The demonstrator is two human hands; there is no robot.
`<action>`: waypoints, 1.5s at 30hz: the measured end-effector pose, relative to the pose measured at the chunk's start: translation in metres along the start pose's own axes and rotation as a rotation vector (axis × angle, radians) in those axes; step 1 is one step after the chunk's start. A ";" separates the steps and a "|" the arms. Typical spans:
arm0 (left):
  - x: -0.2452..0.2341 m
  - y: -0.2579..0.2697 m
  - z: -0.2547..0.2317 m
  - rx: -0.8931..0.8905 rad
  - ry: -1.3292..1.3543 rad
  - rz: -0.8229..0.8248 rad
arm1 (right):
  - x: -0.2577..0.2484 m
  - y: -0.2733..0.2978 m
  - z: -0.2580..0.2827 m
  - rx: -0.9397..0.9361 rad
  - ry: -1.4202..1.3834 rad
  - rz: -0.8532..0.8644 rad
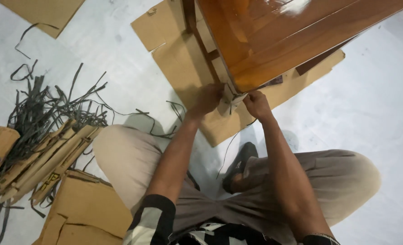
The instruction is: Packaging a wooden chair for transport using cardboard and plastic strips.
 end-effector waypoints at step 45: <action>0.100 0.113 0.072 -0.801 0.870 0.097 | 0.027 0.152 0.036 0.086 -0.247 -0.450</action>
Point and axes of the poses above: each hand's wrist, its own y-axis away from the middle knuckle, its own x-axis out of the palm, z = x × y, the point moved 10 cm from there along -y, towards the middle knuckle, and after that the axes turned 10 degrees about -z, right-handed, at the moved point
